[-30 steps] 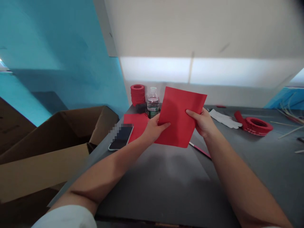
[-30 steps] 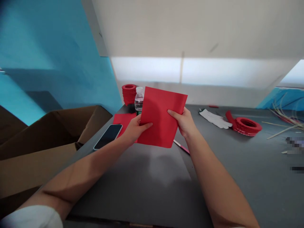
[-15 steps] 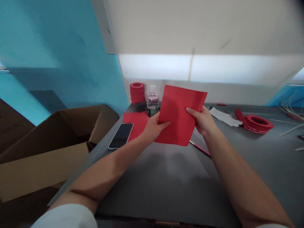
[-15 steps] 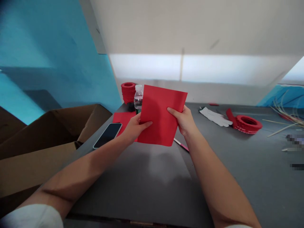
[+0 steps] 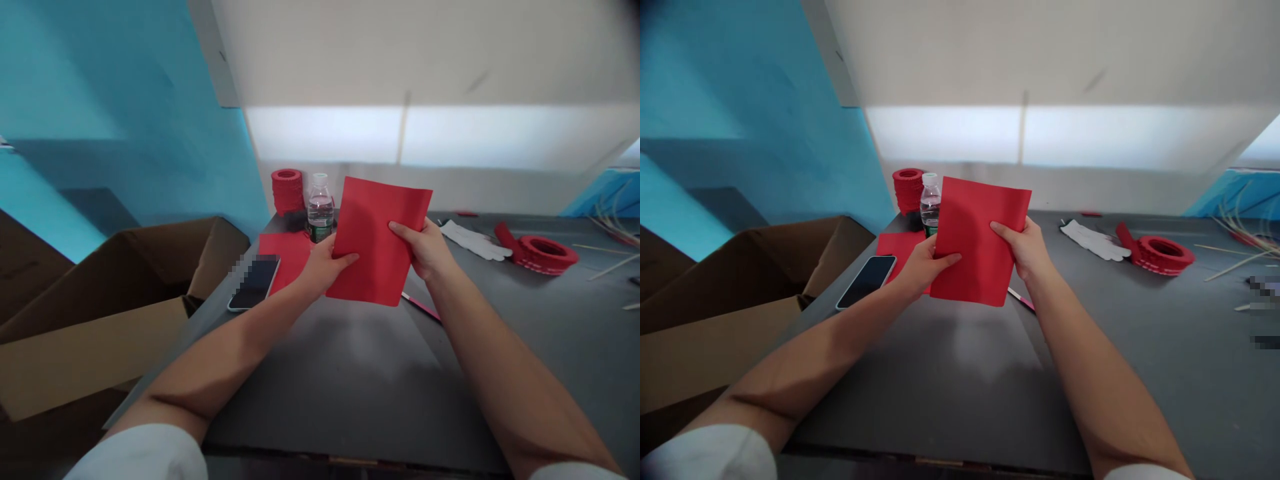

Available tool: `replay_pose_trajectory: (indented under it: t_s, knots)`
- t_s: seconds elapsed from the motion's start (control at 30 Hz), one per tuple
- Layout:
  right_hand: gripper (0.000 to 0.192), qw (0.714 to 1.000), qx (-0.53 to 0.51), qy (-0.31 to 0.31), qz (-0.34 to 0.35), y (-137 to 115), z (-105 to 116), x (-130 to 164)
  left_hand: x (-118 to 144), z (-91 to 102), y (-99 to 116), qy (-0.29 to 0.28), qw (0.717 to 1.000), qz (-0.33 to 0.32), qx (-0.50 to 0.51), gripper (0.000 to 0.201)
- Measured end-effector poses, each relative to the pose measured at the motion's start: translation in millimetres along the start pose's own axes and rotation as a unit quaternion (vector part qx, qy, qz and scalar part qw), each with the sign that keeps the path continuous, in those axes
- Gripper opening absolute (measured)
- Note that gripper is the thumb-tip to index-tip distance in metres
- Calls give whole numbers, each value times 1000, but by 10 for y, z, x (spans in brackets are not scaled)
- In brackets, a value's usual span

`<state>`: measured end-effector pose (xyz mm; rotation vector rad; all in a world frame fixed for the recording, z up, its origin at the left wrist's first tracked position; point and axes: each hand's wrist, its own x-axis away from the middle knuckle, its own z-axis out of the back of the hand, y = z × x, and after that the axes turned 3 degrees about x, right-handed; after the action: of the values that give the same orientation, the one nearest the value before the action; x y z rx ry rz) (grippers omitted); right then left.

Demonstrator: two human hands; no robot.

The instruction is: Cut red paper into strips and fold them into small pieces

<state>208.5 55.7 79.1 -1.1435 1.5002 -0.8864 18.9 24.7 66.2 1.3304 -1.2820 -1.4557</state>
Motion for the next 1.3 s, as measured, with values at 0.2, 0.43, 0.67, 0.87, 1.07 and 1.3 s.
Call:
replay_pose_trajectory:
  t_s: [0.2, 0.43, 0.67, 0.87, 1.07, 1.3]
  knots:
    - [43, 1000, -1, -2, -2, 26, 6, -17, -9, 11, -28, -7, 1000, -4, 2, 38]
    - [43, 1000, 5, 4, -6, 33, 13, -19, -3, 2, -32, -7, 1000, 9, 21, 39]
    - [43, 1000, 7, 7, -12, 53, 15, -26, -5, -17, -14, -3, 998, 39, 39, 35]
    - [45, 1000, 9, 13, -22, 57, 12, -23, -10, -15, -16, -6, 997, 49, 52, 35]
    - [45, 1000, 18, 7, -24, 54, 10, -29, -7, -14, -26, -7, 997, 51, 49, 37]
    - [43, 999, 2, 7, -32, 75, 22, -31, -3, -15, -15, -4, 998, 57, 19, 36]
